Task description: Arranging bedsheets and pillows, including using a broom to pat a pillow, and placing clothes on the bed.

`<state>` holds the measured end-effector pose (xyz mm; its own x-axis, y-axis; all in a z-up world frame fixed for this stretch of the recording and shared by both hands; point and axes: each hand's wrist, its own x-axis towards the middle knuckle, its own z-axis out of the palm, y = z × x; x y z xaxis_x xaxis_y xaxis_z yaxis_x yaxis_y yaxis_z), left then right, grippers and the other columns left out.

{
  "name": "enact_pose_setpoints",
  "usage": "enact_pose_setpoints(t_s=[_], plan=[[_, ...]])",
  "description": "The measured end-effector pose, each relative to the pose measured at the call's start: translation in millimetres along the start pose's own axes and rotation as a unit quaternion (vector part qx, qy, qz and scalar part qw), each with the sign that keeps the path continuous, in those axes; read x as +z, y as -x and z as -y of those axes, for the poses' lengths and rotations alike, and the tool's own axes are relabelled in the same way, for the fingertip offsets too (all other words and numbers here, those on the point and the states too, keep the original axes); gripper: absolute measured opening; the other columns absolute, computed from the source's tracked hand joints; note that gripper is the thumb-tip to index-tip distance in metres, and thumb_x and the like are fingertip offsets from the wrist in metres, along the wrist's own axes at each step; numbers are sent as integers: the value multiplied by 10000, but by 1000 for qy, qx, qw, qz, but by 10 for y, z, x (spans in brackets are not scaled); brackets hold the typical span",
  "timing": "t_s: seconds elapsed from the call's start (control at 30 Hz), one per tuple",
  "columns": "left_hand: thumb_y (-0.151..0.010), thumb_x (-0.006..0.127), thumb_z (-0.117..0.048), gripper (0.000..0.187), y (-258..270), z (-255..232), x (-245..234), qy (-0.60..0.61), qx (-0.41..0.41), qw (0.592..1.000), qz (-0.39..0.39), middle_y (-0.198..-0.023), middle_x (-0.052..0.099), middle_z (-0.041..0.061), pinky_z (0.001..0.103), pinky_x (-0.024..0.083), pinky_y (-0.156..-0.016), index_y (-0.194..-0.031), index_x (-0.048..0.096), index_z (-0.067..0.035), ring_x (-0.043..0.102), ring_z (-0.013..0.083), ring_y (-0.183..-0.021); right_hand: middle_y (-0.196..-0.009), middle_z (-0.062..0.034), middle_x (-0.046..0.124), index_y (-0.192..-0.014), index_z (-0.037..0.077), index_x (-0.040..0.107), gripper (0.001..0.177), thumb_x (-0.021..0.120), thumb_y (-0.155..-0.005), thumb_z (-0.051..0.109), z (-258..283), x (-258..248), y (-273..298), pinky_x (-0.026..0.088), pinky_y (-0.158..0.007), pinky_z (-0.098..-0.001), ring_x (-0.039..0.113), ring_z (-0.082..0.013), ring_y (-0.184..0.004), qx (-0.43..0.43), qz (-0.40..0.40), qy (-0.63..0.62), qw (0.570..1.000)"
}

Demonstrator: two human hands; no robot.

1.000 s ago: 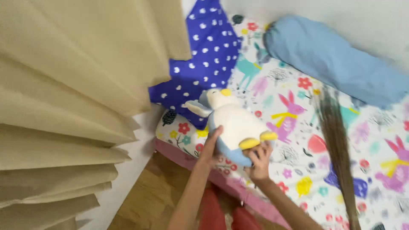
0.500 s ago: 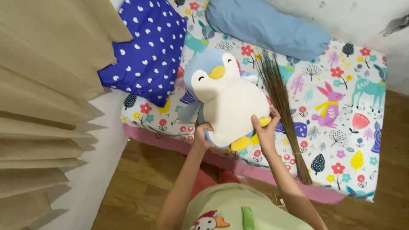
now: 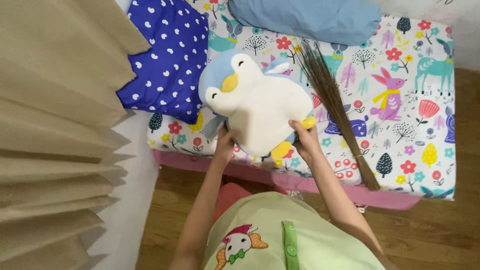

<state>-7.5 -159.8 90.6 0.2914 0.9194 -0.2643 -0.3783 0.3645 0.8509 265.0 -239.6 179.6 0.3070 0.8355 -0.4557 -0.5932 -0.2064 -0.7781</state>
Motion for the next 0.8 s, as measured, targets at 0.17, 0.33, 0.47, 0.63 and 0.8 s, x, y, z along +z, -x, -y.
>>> enact_pose_setpoints(t_s=[0.17, 0.33, 0.47, 0.63, 0.8], plan=[[-1064, 639, -249, 468, -282, -619, -557, 14, 45, 999, -8, -1123, 649, 98, 344, 489, -880, -1266, 601, 171, 594, 174, -991, -1194, -101, 661, -1315, 41, 539, 500, 720, -852, 95, -411, 736, -224, 624, -842, -483, 696, -258, -1035, 12, -23, 6, 1000], [-934, 716, -277, 546, -529, -1219, -841, -56, 23, 998, -32, -1328, 599, 25, 290, 447, -1034, -1359, 494, -18, 560, 120, -1205, -1261, -65, 636, -1359, 97, 513, 545, 746, -871, 160, -925, 1349, -710, 603, -917, -469, 656, -232, -1134, -3, -41, -28, 999], [-950, 739, -271, 505, -837, -1003, -1262, -100, 24, 994, -45, -1249, 625, 64, 307, 450, -993, -1302, 559, 43, 561, 161, -1128, -1268, -49, 647, -1384, 121, 508, 564, 756, -894, 249, -970, 1761, -892, 593, -898, -464, 649, -221, -1138, 42, -56, -9, 997], [-964, 722, -277, 433, -1369, -721, -1781, -160, 6, 986, -43, -1166, 625, 41, 310, 453, -971, -1268, 595, 2, 561, 159, -1078, -1242, -26, 648, -1382, 204, 486, 583, 749, -862, 177, -1460, 1572, -1717, 588, -860, -541, 660, -260, -1087, 107, -82, -4, 991], [-946, 717, -255, 409, -2427, -202, -2828, -376, 74, 924, -14, -1150, 691, 143, 379, 501, -931, -1239, 629, 15, 649, 241, -1056, -1236, -35, 615, -1374, 253, 464, 545, 676, -906, 72, -2458, 1197, -2913, 580, -858, -628, 643, -297, -1081, 112, -99, -28, 988]])
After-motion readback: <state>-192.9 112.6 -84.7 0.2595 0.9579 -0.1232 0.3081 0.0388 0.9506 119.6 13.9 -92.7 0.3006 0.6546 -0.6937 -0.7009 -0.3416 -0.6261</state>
